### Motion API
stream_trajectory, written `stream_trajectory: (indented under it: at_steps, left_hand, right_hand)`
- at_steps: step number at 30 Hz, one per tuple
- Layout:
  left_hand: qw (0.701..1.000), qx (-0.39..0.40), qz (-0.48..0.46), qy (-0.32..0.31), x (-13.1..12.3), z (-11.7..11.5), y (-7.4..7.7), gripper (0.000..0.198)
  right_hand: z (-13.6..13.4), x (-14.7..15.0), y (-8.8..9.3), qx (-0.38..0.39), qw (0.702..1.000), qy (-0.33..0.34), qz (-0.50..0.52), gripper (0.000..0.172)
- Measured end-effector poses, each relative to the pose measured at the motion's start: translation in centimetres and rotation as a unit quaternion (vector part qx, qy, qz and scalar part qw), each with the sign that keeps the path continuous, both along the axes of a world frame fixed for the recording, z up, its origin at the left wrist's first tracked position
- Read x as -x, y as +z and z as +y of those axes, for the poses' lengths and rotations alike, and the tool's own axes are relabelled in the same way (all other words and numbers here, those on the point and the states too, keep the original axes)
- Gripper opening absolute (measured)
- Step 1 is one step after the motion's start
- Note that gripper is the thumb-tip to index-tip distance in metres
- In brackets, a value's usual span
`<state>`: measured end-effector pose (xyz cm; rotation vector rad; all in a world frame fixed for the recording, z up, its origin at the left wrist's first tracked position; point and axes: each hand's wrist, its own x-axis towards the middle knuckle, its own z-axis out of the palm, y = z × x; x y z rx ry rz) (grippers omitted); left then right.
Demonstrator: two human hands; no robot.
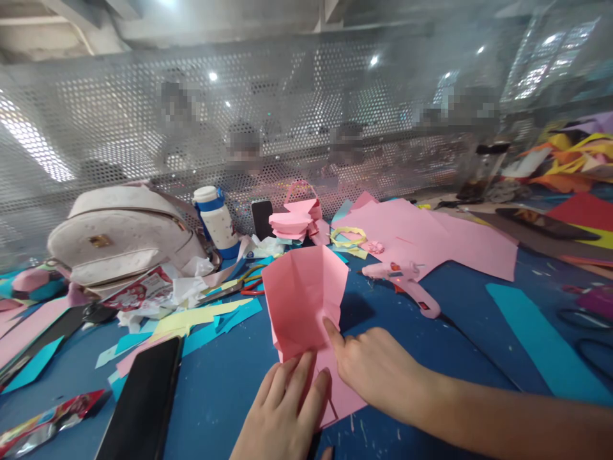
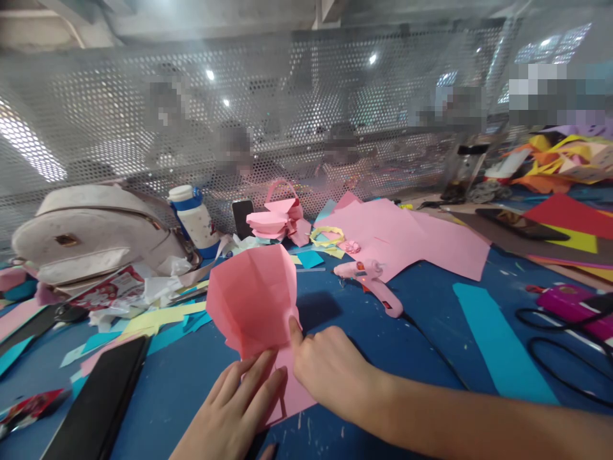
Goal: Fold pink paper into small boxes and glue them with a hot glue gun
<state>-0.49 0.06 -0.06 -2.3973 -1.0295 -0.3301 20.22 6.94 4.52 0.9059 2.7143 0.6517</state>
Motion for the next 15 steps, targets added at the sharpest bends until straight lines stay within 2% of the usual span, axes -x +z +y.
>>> stream_trajectory:
  at_steps: [15]
  left_hand:
    - [1.000, 0.008, -0.001, 0.001, -0.02, -0.15, -0.13, 0.067]
  right_hand:
    - [-0.03, 0.02, -0.18, 0.002, 1.000, 0.001, 0.002, 0.060]
